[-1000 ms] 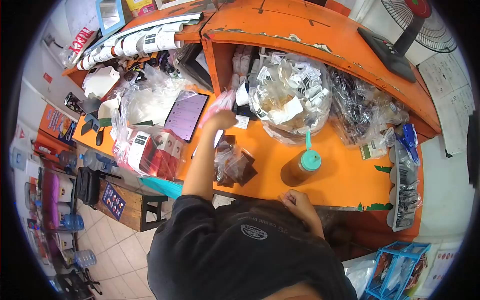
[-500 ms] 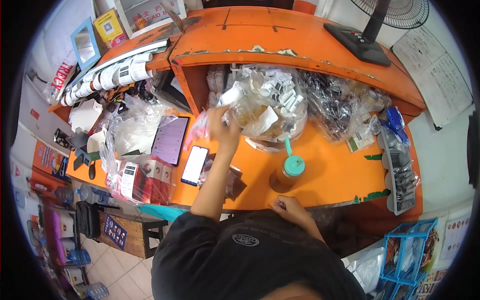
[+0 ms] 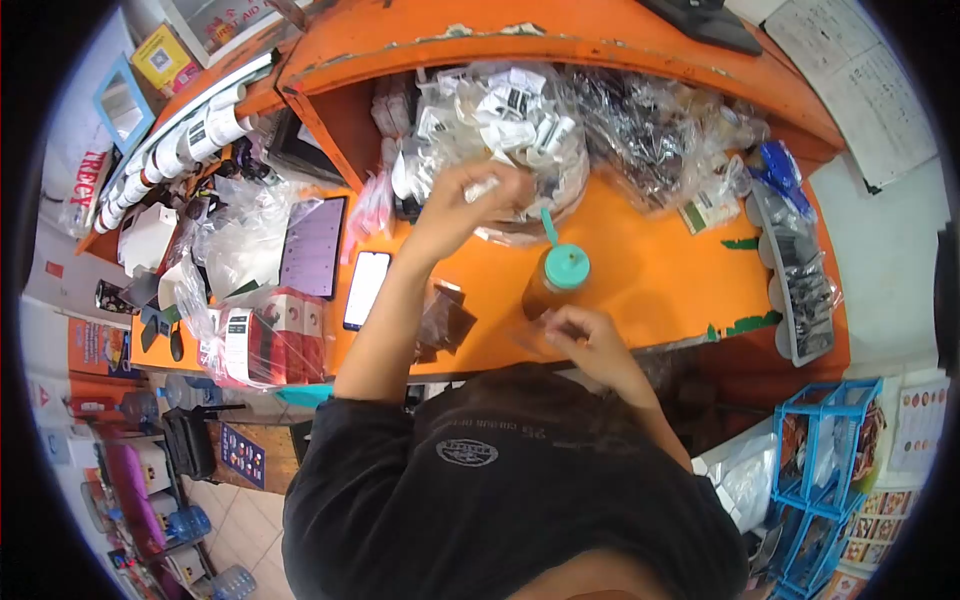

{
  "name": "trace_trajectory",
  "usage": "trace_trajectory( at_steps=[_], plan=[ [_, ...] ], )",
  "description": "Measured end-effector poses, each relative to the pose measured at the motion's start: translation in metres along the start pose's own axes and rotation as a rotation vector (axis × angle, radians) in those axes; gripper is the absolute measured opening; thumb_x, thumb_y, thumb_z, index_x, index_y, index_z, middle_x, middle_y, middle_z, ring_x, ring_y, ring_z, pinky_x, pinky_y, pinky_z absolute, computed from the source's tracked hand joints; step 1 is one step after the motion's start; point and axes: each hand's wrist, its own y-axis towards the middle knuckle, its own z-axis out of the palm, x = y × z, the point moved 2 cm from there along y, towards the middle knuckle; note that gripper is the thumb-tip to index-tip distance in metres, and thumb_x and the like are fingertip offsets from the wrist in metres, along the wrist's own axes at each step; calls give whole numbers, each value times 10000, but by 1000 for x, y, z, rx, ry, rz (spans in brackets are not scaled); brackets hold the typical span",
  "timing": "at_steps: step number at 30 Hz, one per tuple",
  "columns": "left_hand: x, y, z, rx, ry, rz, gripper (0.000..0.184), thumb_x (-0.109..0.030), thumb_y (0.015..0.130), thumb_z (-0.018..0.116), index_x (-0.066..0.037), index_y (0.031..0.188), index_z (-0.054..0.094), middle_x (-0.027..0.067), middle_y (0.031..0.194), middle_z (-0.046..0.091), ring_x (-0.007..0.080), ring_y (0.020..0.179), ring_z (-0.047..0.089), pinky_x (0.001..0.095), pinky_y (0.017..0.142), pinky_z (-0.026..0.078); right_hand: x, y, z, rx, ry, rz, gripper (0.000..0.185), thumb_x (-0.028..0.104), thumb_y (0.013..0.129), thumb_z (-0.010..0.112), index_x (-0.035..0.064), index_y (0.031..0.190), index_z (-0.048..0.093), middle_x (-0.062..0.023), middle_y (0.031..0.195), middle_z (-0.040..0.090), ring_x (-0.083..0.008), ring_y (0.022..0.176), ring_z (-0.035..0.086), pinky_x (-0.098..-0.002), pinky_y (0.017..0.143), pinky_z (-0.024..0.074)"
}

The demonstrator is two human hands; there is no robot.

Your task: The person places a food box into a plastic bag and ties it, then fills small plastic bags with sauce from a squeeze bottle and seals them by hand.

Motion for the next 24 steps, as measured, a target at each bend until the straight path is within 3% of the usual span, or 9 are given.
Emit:
trace_trajectory(
  at_steps=[2,4,8,10,12,16,18,20,24],
  plan=[
    [-2,-34,22,240,101,82,297,-231,852,681,-6,1043,642,39,942,662,102,898,587,307,758,455,9,6,1,-102,159,-40,114,90,885,619,-10,833,600,-8,804,609,-66,760,552,-239,686,449],
    [-5,-63,44,327,82,-157,238,-195,869,657,-10,1018,635,28,900,653,89,875,570,284,767,447,15,14,-2,-155,316,-12,107,92,903,607,-8,866,617,0,814,610,-59,746,552,-219,679,447],
    [39,-77,49,154,-85,-282,152,-148,902,598,-3,942,620,12,826,622,82,823,541,257,780,430,14,28,-4,-184,295,-49,134,83,912,595,-21,985,637,-8,791,617,-63,722,563,-199,662,454],
    [23,-78,44,201,-57,-322,159,-192,931,554,-39,900,584,-16,752,560,55,525,445,209,461,341,12,30,-4,-149,270,0,117,79,908,598,-23,954,635,-22,774,622,-70,691,569,-202,634,462],
    [18,-82,40,193,-53,-364,170,-209,944,530,-59,870,559,-35,705,521,40,367,387,184,297,292,11,32,-2,-106,241,26,103,72,903,600,-26,919,627,-35,758,625,-76,659,574,-207,607,468],
    [24,-87,31,85,-103,-436,164,-199,921,558,-48,859,547,-24,676,508,58,370,397,204,323,312,12,36,2,-20,171,71,92,54,895,598,-29,857,602,-52,733,627,-86,618,582,-218,573,476],
    [31,-89,30,-65,213,-283,177,-191,886,593,-23,846,554,26,705,538,115,504,465,242,466,359,12,37,5,-3,171,80,92,47,893,594,-29,841,596,-52,720,626,-91,617,589,-221,574,478],
    [36,-91,38,-311,875,79,200,-173,836,633,15,811,567,108,774,595,210,749,570,296,719,427,13,39,12,-10,214,45,92,43,892,589,-28,834,596,-47,703,625,-96,622,598,-222,581,480],
    [21,-97,44,-301,684,-128,281,-243,851,649,25,771,619,119,681,606,262,616,567,340,579,419,5,42,14,10,69,6,64,18,886,584,-16,832,592,-48,704,620,-81,604,582,-216,560,477]
  ],
)
